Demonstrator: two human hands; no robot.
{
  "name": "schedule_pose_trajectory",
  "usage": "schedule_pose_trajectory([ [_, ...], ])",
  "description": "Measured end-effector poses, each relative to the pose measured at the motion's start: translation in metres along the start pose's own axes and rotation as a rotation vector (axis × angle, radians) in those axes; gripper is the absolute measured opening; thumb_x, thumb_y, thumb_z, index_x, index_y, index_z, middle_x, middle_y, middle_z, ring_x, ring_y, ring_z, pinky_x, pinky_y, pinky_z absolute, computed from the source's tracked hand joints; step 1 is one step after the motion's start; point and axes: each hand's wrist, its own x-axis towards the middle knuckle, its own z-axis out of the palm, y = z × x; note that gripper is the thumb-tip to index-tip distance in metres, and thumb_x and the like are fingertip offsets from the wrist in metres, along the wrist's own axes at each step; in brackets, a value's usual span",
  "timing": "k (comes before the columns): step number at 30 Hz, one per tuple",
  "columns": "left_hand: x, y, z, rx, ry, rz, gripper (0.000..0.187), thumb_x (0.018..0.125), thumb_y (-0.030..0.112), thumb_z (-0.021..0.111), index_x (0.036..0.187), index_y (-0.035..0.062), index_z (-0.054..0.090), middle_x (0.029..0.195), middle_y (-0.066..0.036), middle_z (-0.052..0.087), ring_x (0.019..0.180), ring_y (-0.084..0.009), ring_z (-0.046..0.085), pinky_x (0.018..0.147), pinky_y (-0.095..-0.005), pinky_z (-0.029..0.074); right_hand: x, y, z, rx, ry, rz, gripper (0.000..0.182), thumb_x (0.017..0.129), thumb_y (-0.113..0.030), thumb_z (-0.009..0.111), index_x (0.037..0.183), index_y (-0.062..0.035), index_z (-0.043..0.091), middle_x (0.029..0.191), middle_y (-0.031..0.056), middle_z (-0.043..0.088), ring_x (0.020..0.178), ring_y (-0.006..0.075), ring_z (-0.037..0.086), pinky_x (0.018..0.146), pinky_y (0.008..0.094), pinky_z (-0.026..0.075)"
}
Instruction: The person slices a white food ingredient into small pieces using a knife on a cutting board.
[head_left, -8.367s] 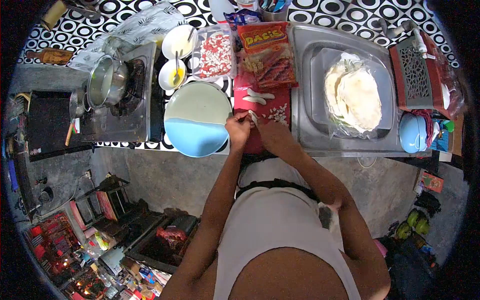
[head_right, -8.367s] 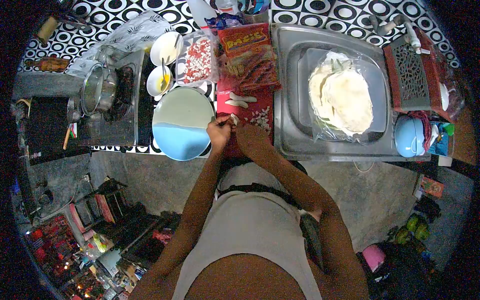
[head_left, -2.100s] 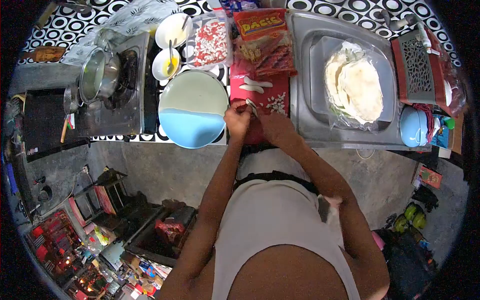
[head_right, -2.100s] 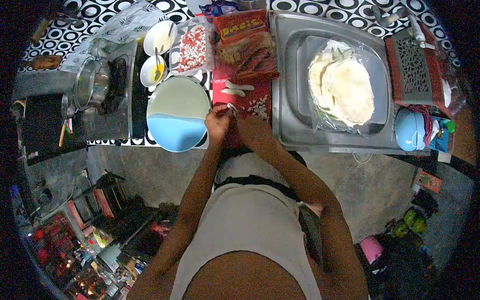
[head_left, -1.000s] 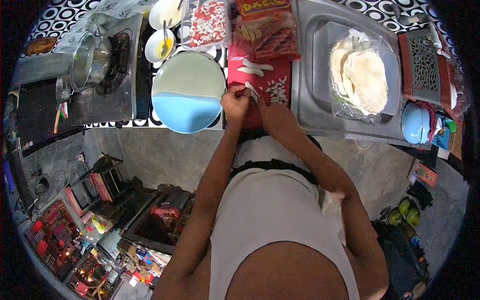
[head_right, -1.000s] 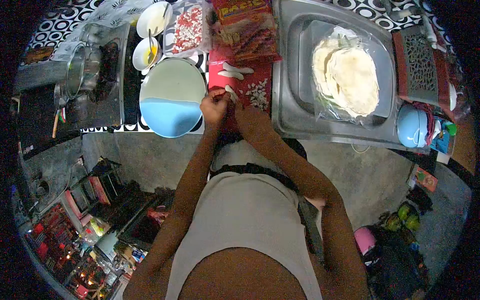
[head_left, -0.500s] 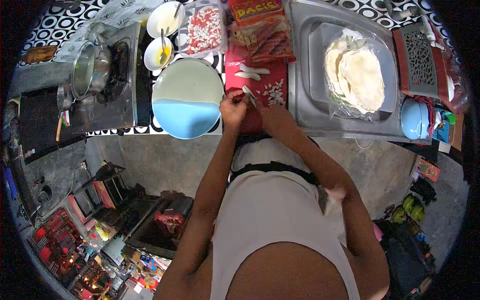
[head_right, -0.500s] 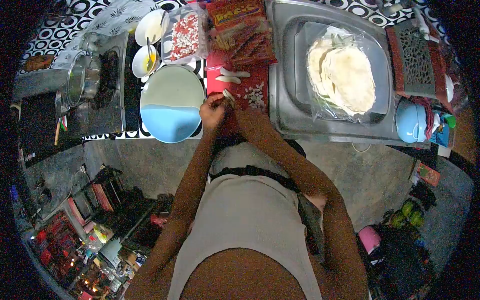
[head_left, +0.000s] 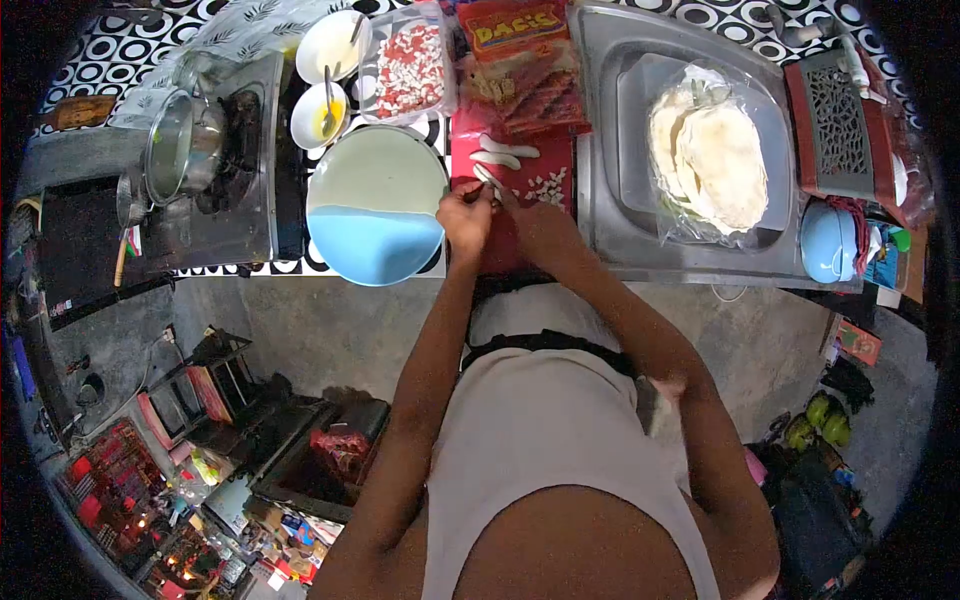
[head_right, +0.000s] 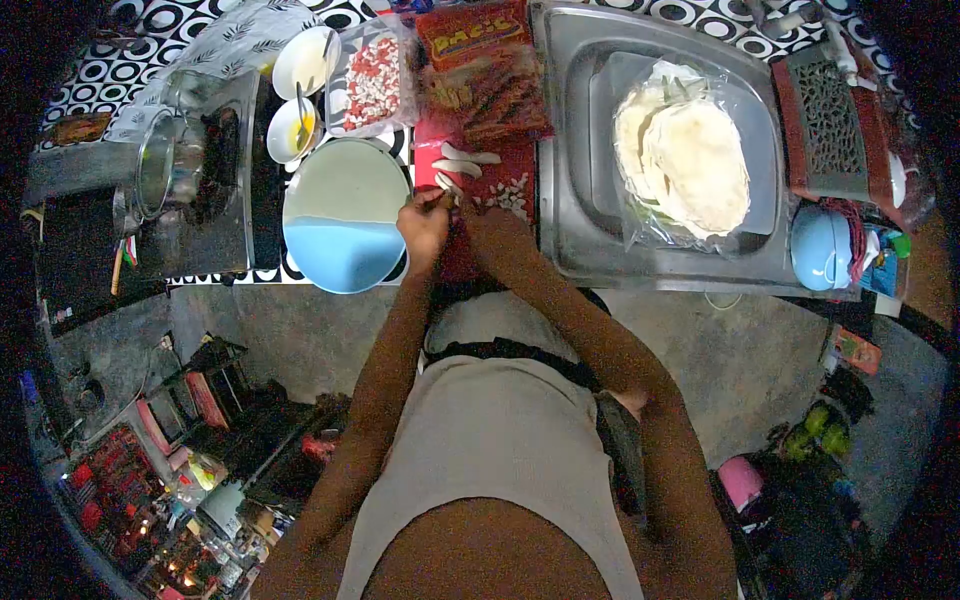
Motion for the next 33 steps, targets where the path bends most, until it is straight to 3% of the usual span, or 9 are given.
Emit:
schedule_pose_trajectory([
  [4, 0.007, -0.003, -0.001, 0.087, -0.024, -0.079, 0.020, 0.073, 0.015, 0.069, 0.083, -0.0029, 0.066, 0.068, -0.010, 0.066, 0.061, -0.0137, 0.062, 0.059, -0.0273, 0.049, -0.005, -0.001, -0.009, 0.000, -0.029, -0.025, 0.046, 0.087, -0.010, 0.039, 0.132, -0.0050, 0.032, 0.077, 0.0199, 0.061, 0.070, 0.0353, 0.062, 0.058, 0.0468, 0.052],
  [7, 0.011, -0.016, -0.002, 0.115, -0.020, -0.029, 0.021, 0.073, 0.016, 0.069, 0.080, -0.0030, 0.067, 0.069, -0.009, 0.066, 0.062, -0.0128, 0.059, 0.061, -0.0268, 0.047, -0.006, -0.004, -0.015, -0.015, -0.040, 0.039, 0.057, 0.080, -0.007, 0.045, 0.135, -0.0080, 0.031, 0.077, 0.0199, 0.062, 0.072, 0.0362, 0.062, 0.062, 0.0452, 0.051],
  [13, 0.012, -0.025, 0.000, 0.128, -0.001, 0.063, 0.024, 0.071, 0.020, 0.071, 0.081, -0.0022, 0.067, 0.071, -0.010, 0.066, 0.064, -0.0139, 0.060, 0.063, -0.0276, 0.047, -0.006, -0.004, -0.016, -0.035, -0.062, 0.024, 0.054, 0.081, -0.008, 0.044, 0.133, -0.0047, 0.031, 0.079, 0.0223, 0.062, 0.075, 0.0367, 0.063, 0.066, 0.0456, 0.051],
  [19, 0.011, -0.021, 0.000, 0.153, 0.023, 0.003, 0.027, 0.069, 0.023, 0.073, 0.082, -0.0008, 0.068, 0.075, -0.011, 0.067, 0.067, -0.0159, 0.062, 0.066, -0.0285, 0.048, -0.006, -0.009, -0.014, -0.058, -0.108, 0.050, 0.050, 0.082, -0.007, 0.044, 0.130, 0.0008, 0.034, 0.079, 0.0241, 0.062, 0.072, 0.0351, 0.064, 0.063, 0.0450, 0.052],
  [22, 0.009, -0.018, 0.002, 0.159, 0.049, 0.008, 0.027, 0.068, 0.023, 0.073, 0.082, 0.0004, 0.068, 0.075, -0.011, 0.067, 0.067, -0.0160, 0.063, 0.066, -0.0289, 0.048, -0.011, -0.012, -0.006, -0.128, -0.011, -0.057, 0.038, 0.087, -0.010, 0.041, 0.119, 0.0106, 0.039, 0.076, 0.0209, 0.062, 0.069, 0.0333, 0.064, 0.055, 0.0436, 0.053],
  [25, 0.010, -0.015, 0.004, 0.200, 0.068, -0.008, 0.026, 0.068, 0.022, 0.073, 0.082, 0.0013, 0.068, 0.075, -0.012, 0.067, 0.067, -0.0177, 0.064, 0.066, -0.0299, 0.049, -0.006, -0.016, -0.009, -0.039, -0.157, 0.032, 0.039, 0.087, -0.010, 0.040, 0.121, 0.0096, 0.037, 0.077, 0.0227, 0.062, 0.071, 0.0348, 0.064, 0.059, 0.0437, 0.053],
  [33, 0.007, -0.016, 0.004, 0.146, 0.026, 0.034, 0.025, 0.068, 0.023, 0.072, 0.080, 0.0012, 0.068, 0.073, -0.016, 0.066, 0.067, -0.0231, 0.066, 0.065, -0.0320, 0.049, -0.017, -0.006, -0.019, -0.067, -0.066, 0.021, 0.046, 0.083, -0.007, 0.043, 0.127, 0.0023, 0.036, 0.079, 0.0223, 0.062, 0.075, 0.0364, 0.063, 0.064, 0.0450, 0.052],
])
